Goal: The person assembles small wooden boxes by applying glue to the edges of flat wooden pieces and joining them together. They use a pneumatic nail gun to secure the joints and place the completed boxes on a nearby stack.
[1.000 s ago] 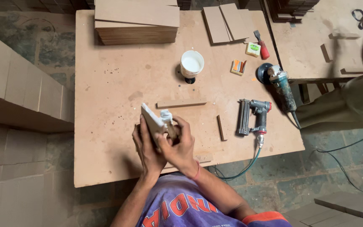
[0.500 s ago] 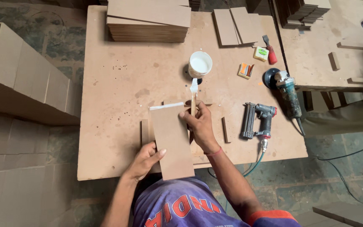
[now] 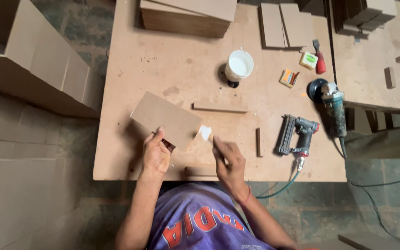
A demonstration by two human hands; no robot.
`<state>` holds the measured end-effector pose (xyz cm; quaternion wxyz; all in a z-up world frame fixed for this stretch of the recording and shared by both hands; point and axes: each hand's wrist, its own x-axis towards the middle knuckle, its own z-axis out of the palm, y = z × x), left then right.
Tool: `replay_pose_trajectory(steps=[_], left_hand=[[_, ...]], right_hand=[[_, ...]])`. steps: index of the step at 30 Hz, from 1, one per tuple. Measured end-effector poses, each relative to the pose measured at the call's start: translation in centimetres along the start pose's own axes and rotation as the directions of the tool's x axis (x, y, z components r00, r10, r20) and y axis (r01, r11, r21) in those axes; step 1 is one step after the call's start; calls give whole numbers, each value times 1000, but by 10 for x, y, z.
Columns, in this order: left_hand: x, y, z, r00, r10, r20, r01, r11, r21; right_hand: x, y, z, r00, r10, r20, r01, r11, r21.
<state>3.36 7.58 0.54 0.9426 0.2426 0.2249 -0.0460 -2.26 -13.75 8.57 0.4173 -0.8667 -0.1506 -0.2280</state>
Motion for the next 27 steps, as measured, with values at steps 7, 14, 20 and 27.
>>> replay_pose_trajectory(steps=[7,14,20,27], left_hand=[[-6,0,16,999,9,41,-6,998,-60],[-7,4,17,998,54,-15,-54,999,-1],[-6,-9,22,999,36,11,-36,999,33],[-5,-11,30,993,111,47,-112,993,31]], right_hand=[[9,7,13,1000,-19,10,20,993,-119],[-7,-1,-24,956,-223,191,270,925,-268],[51,25,-29,977,-213,34,202,849,-488],[44,-2,-49,926,-140,350,240,935,-262]])
